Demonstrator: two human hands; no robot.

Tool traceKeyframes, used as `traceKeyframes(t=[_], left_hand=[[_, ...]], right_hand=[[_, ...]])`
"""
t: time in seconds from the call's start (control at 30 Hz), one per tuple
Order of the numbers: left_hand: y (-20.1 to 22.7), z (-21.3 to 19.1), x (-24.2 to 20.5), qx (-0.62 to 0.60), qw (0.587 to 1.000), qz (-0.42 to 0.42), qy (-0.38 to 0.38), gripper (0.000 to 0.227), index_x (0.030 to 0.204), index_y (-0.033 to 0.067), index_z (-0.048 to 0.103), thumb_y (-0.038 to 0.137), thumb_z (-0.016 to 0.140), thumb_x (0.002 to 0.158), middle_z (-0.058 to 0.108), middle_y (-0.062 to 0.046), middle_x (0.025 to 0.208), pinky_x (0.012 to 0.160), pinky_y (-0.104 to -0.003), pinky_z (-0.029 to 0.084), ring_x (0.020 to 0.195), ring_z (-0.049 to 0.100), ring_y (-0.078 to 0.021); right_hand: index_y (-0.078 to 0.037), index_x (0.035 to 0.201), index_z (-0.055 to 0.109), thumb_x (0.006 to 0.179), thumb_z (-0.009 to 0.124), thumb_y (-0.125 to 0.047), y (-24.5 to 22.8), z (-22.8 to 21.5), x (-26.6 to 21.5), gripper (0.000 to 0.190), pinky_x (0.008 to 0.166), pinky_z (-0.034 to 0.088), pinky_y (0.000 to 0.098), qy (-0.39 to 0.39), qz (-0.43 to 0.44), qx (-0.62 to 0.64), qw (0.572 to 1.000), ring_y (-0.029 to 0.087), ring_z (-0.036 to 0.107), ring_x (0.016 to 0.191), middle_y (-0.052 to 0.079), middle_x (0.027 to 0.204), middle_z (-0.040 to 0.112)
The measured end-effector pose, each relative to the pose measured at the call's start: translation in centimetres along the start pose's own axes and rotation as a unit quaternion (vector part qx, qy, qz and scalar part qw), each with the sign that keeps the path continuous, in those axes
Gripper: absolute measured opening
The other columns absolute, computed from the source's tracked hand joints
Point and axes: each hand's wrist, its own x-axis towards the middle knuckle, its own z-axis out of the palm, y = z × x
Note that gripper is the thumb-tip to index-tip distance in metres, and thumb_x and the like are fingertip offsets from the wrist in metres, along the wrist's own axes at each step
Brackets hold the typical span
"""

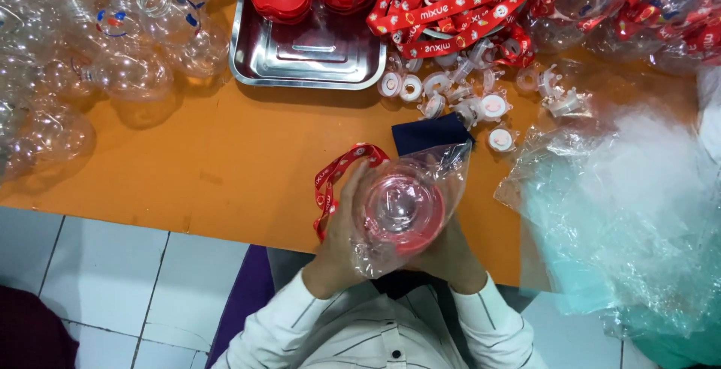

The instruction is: Assembling red lanyards onto plastic bottle components and placing them into plastic bags.

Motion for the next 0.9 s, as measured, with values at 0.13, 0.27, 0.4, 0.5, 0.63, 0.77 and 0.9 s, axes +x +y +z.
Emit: traceKeyframes(t=[0.13,0.27,0.4,0.5,0.63,0.77,0.9], left_hand=[[2.0,0.1,1.0,-0.035,0.986,-0.165,-0.002,0.104,0.154,0.01,0.03,0.031,0.089,0.071,0.047,-0.017,0.154,0.119,-0.051,0.044,0.145,0.048,-0.0349],[-15.8,4.0,-3.1,-0.344,0.937,-0.008,0.06,0.064,0.142,0.0117,0.053,0.046,0.065,0.09,0.065,-0.011,0.126,0.105,-0.042,0.054,0.119,0.063,-0.0259],[3.5,-2.8,2.8,-0.264,0.937,-0.201,-0.111,0.082,0.148,-0.0103,0.033,0.013,0.079,0.086,0.059,-0.02,0.13,0.121,-0.03,0.032,0.133,0.049,-0.0264],[0.0,-0.1,1.2,-0.017,0.982,-0.187,-0.033,0.109,0.149,0.0022,0.043,0.024,0.099,0.058,0.062,-0.029,0.129,0.11,-0.055,0.045,0.123,0.06,-0.0454],[1.3,-0.6,1.3,0.054,0.973,-0.224,-0.023,0.113,0.151,0.0068,0.039,0.029,0.097,0.057,0.066,-0.027,0.126,0.104,-0.054,0.052,0.122,0.064,-0.043],[2.4,-1.7,1.3,-0.185,0.934,-0.304,-0.013,0.068,0.135,0.0056,0.053,0.031,0.081,0.079,0.069,-0.011,0.124,0.099,-0.039,0.058,0.113,0.069,-0.0249],[4.5,-1.6,3.5,-0.288,0.863,-0.415,0.023,0.057,0.137,0.0042,0.054,0.033,0.065,0.089,0.07,-0.017,0.12,0.095,-0.042,0.058,0.106,0.071,-0.0296]], right_hand=[[-0.006,0.148,0.041,0.089,0.056,-0.062,0.2,1.1,-1.9,0.082,0.107,0.049,0.0425,0.046,-0.024,-0.025,0.998,0.028,0.057,0.121,0.015,0.133,0.055],[-0.007,0.147,0.043,0.094,0.051,-0.064,0.6,3.1,-3.4,0.079,0.105,0.05,0.041,0.109,-0.043,-0.072,0.991,0.027,0.057,0.118,0.015,0.131,0.057],[-0.007,0.147,0.043,0.092,0.053,-0.062,-0.6,2.2,-2.1,0.078,0.104,0.05,0.0407,0.086,-0.02,-0.087,0.992,0.026,0.058,0.118,0.014,0.13,0.057],[-0.007,0.146,0.043,0.087,0.058,-0.058,-1.9,0.6,-0.7,0.079,0.104,0.051,0.0409,0.016,0.025,-0.087,0.996,0.026,0.058,0.119,0.014,0.13,0.056],[-0.008,0.146,0.044,0.082,0.064,-0.053,-5.0,-2.8,3.0,0.081,0.104,0.052,0.0411,-0.05,0.066,-0.09,0.993,0.026,0.058,0.119,0.013,0.13,0.055],[-0.013,0.155,0.02,0.059,0.095,-0.035,-8.7,-7.9,8.6,0.124,0.114,0.046,0.0486,-0.467,0.244,0.095,0.845,0.031,0.042,0.142,0.016,0.15,0.036],[-0.012,0.161,0.01,0.065,0.094,-0.027,-9.4,-9.2,10.1,0.129,0.12,0.044,0.0443,-0.493,0.183,0.144,0.838,0.031,0.046,0.148,0.018,0.165,0.032]])
